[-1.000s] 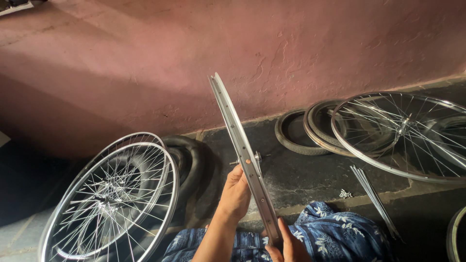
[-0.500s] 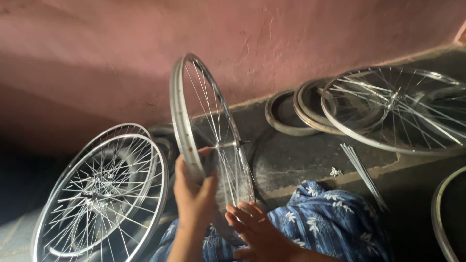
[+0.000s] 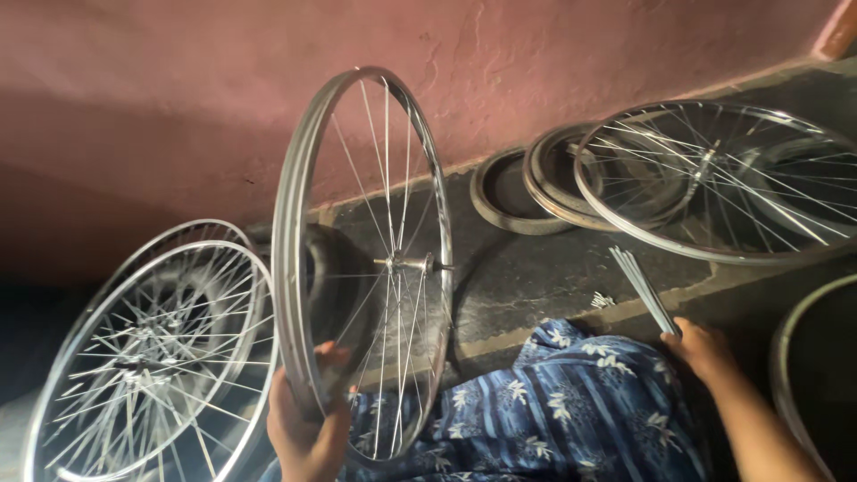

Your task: The person sits on the floor lacing a bicycle wheel, threading spokes through the hub and rim by hand. They rotate the rim, insert spokes one at a time into the hub flange and rim eyelets, and turn the wheel to reach new positions while loose spokes and nipples lie beside them.

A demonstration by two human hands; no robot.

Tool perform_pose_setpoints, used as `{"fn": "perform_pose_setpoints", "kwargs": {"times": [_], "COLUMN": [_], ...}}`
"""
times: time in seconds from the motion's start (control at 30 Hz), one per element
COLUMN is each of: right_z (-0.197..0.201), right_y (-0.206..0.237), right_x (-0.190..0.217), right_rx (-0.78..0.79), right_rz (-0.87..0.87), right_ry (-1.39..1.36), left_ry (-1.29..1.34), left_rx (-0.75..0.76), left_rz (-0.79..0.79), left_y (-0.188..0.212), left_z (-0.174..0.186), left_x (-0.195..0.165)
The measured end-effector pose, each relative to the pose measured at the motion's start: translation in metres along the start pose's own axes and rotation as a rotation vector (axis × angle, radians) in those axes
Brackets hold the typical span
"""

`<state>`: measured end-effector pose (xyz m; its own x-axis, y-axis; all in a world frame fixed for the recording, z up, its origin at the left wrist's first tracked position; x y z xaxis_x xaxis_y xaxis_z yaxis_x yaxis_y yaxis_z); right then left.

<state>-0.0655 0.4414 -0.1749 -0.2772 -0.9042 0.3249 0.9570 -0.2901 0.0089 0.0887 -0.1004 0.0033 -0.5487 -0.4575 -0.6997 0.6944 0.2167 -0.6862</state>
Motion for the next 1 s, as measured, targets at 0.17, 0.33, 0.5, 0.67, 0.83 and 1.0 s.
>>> {"fn": "perform_pose_setpoints", "kwargs": {"times": [0.17, 0.33, 0.5, 0.67, 0.83, 1.0], "right_z": [-0.019, -0.027, -0.035, -0.046, -0.043, -0.029], "right_y": [0.021, 0.04, 0.036, 0.041, 0.047, 0.027], "right_x": [-0.01, -0.004, -0.016, -0.029, -0.035, -0.032], "right_rx": [-0.165, -0.472, -0.474, -0.603, -0.534, -0.723], "right_rz": [-0.171, -0.164, -0.281, -0.212, -0.36, -0.155], "right_ry": [0.211, 0.083, 0.187, -0.083, -0.466, -0.531], "left_ry": [0.14, 0.0, -0.058, -0.107, -0.031, -0.019], "left_rx": [-0.159, -0.019, -0.058, 0.094, 0.069, 0.109], "left_rz": [-0.144, -0.149, -0.031, 0.069, 0.11, 0.112], "left_y": [0.064, 0.038, -0.017, -0.059, -0.072, -0.075], "left_z": [-0.024, -0.002, 0.007, -0.002, 0.004, 0.013], "left_x": [0.046, 0.057, -0.001, -0.04, -0.027, -0.007]}}
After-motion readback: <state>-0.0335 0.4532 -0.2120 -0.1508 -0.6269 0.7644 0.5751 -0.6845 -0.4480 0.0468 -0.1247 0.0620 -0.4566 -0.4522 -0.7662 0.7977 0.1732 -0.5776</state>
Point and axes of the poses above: each hand's wrist, its own y-axis away from the middle knuckle, its own z-axis out of the back of the hand, x = y × z, the point moved 1 cm from there along -y, towards the middle knuckle, and after that the axes turned 11 degrees about -z, right-handed, at the moved point
